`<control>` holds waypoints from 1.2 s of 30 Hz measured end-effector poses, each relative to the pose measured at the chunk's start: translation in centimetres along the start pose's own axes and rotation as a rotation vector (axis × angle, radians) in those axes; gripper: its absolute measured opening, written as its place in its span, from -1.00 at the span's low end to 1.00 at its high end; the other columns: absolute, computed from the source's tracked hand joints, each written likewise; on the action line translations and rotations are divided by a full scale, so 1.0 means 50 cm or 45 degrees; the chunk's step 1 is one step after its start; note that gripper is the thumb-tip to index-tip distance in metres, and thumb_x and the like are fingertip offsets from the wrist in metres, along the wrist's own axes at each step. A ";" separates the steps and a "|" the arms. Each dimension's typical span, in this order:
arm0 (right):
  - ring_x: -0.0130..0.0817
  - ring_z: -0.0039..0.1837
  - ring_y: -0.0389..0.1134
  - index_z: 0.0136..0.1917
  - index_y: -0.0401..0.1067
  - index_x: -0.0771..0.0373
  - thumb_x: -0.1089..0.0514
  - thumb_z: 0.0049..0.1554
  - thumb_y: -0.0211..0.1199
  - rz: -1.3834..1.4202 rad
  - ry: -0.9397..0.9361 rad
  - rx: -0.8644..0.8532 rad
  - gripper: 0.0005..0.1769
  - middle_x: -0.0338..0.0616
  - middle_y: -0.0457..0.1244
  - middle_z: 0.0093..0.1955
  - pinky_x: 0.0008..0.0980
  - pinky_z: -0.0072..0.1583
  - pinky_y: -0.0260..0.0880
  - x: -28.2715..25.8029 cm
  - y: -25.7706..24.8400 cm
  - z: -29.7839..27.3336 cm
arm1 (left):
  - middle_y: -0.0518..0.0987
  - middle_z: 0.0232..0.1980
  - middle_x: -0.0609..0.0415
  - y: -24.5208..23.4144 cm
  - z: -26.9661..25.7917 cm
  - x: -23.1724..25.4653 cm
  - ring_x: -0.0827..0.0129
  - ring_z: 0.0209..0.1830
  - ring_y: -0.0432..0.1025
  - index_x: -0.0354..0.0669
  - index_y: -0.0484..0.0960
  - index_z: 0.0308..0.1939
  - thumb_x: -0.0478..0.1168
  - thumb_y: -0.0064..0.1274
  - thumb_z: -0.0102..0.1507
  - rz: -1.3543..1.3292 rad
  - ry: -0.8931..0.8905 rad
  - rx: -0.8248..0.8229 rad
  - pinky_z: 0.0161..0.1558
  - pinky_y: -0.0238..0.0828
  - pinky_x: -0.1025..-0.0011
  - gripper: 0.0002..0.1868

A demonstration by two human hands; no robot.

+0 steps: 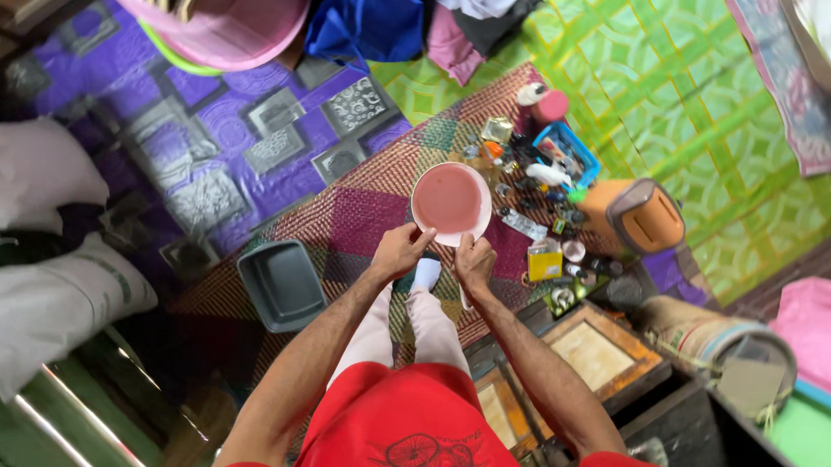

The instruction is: The person cleans the interior of a wooden cabinet using a brush and a cloth. They repeatedly dip the brush into a container and scrub the shelves and sides of the cabinet.

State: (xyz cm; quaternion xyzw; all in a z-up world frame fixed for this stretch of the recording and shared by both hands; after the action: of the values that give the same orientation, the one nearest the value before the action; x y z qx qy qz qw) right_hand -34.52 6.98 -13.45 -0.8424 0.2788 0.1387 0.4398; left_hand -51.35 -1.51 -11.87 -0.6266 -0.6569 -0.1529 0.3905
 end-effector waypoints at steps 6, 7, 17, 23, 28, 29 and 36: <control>0.40 -0.02 0.41 -0.18 0.49 0.49 -0.08 0.21 0.02 -0.169 -0.345 -0.002 -0.46 0.45 0.33 -0.18 0.21 0.00 0.37 0.033 0.055 0.059 | 0.68 -0.22 -0.26 0.007 0.015 -0.053 -0.04 -0.22 0.61 -0.36 0.66 -0.20 0.17 0.08 0.30 -0.018 -0.119 0.105 -0.11 0.52 0.15 -0.45; 0.41 -0.02 0.40 -0.18 0.50 0.49 -0.07 0.22 0.03 -0.191 -0.363 -0.007 -0.46 0.46 0.32 -0.18 0.22 0.01 0.37 0.034 0.067 0.060 | 0.68 -0.22 -0.25 0.006 0.016 -0.062 -0.03 -0.21 0.61 -0.35 0.67 -0.20 0.17 0.08 0.29 -0.038 -0.117 0.121 -0.10 0.52 0.15 -0.46; 0.32 -0.09 0.43 -0.18 0.49 0.49 -0.01 0.22 0.03 -0.239 -0.443 -0.113 -0.52 0.42 0.33 -0.21 0.15 -0.08 0.37 0.024 0.153 0.096 | 0.70 -0.18 -0.21 0.013 0.072 -0.181 -0.02 -0.19 0.62 -0.29 0.69 -0.15 0.11 0.10 0.25 -0.166 -0.174 0.200 -0.08 0.54 0.18 -0.53; 0.32 -0.08 0.43 -0.17 0.46 0.49 0.02 0.22 0.02 -0.185 -0.478 -0.169 -0.56 0.38 0.33 -0.20 0.12 -0.08 0.37 0.047 0.233 0.129 | 0.68 -0.20 -0.26 0.017 0.145 -0.297 -0.07 -0.17 0.61 -0.32 0.69 -0.18 0.12 0.12 0.26 -0.100 -0.231 0.179 -0.07 0.54 0.13 -0.51; 0.36 -0.09 0.40 -0.18 0.46 0.49 0.01 0.23 0.02 -0.287 -0.543 -0.209 -0.54 0.40 0.32 -0.21 0.17 -0.06 0.34 0.092 0.327 0.201 | 0.68 -0.20 -0.28 0.037 0.223 -0.397 -0.11 -0.16 0.59 -0.33 0.69 -0.17 0.11 0.12 0.25 -0.130 -0.298 0.178 -0.07 0.52 0.09 -0.51; 0.37 -0.09 0.40 -0.18 0.46 0.50 0.02 0.24 0.02 -0.299 -0.556 -0.224 -0.54 0.41 0.32 -0.21 0.17 -0.06 0.33 0.105 0.347 0.217 | 0.68 -0.20 -0.28 0.045 0.237 -0.418 -0.11 -0.16 0.60 -0.33 0.69 -0.16 0.11 0.11 0.25 -0.150 -0.299 0.177 -0.06 0.52 0.09 -0.51; 0.38 -0.13 0.38 -0.24 0.41 0.55 0.03 0.26 0.02 -0.377 -0.597 -0.304 -0.51 0.43 0.30 -0.24 0.19 -0.09 0.29 0.201 0.502 0.325 | 0.67 -0.20 -0.27 0.078 0.344 -0.569 -0.13 -0.15 0.59 -0.34 0.67 -0.14 0.06 0.12 0.26 -0.185 -0.349 0.212 -0.07 0.51 0.06 -0.55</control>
State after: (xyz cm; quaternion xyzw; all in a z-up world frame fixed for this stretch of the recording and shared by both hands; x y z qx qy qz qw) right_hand -41.09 5.29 -44.25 -0.8646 0.0253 0.2956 0.4056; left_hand -55.75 -9.00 -44.21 -0.5581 -0.7579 -0.0389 0.3355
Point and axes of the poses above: each hand's wrist, its own z-axis towards the middle knuckle, its own y-axis out of the palm, x = y × z, the point moved 1 cm from there along z, towards the middle knuckle
